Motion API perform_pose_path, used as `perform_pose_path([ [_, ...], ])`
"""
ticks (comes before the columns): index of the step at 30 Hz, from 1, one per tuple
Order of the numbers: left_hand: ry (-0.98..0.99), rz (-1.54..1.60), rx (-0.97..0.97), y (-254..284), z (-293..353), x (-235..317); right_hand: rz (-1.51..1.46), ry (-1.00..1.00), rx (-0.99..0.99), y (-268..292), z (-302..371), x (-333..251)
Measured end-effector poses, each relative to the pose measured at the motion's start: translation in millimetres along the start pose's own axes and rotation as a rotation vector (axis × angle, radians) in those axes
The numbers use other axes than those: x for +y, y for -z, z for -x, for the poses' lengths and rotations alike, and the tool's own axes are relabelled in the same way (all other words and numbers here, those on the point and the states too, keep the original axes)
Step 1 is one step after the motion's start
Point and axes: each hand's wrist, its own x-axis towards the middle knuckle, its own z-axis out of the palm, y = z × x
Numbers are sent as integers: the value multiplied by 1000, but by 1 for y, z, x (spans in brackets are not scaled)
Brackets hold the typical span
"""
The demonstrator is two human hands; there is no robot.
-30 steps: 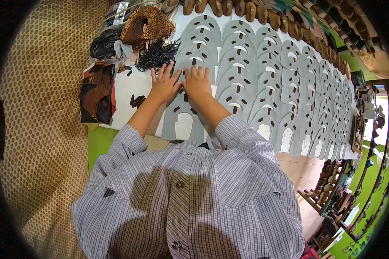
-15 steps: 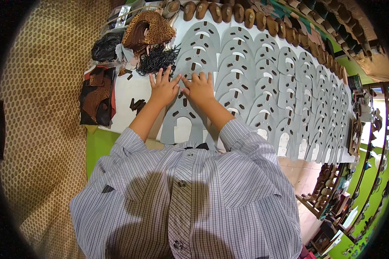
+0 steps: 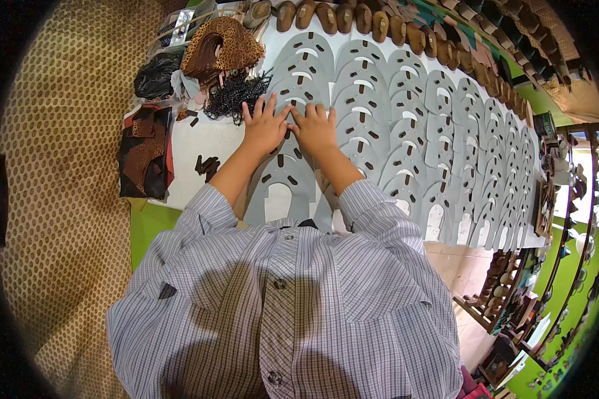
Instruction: Aligning small white shoe upper components onto a master template sheet for assembly.
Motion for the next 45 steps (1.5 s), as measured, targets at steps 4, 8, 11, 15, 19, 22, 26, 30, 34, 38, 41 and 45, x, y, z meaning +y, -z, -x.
perform_pose_path([
  [4,30,-21,-105,2,-8,0,14,21,-21,5,-4,5],
  [8,31,-33,-137,6,-20,-2,-11,-8,-89,14,-13,10],
  [11,9,24,50,-2,-33,-10,-41,-74,-74,15,-20,17],
  [15,61,-85,-97,-7,-44,-11,57,-79,-48,4,-24,24],
  [19,119,-91,-177,-4,-45,-4,78,-102,-33,-9,-22,22],
  [22,134,-76,-162,-6,-39,0,114,-91,147,-17,-17,21],
  [26,156,-113,-154,-11,-38,-2,85,-108,176,-17,-19,19],
  [30,129,-113,-112,-9,-38,1,-16,-147,94,-10,-19,18],
  [34,85,-95,-70,-5,-45,4,-31,-170,93,-10,-19,20],
  [38,93,-150,-234,14,-65,10,-39,-180,-45,14,-34,21],
  [41,79,-189,-231,6,-85,6,-30,-207,-131,16,-54,32],
  [45,24,-214,-63,-22,-97,-10,-33,-192,25,1,-78,43],
])
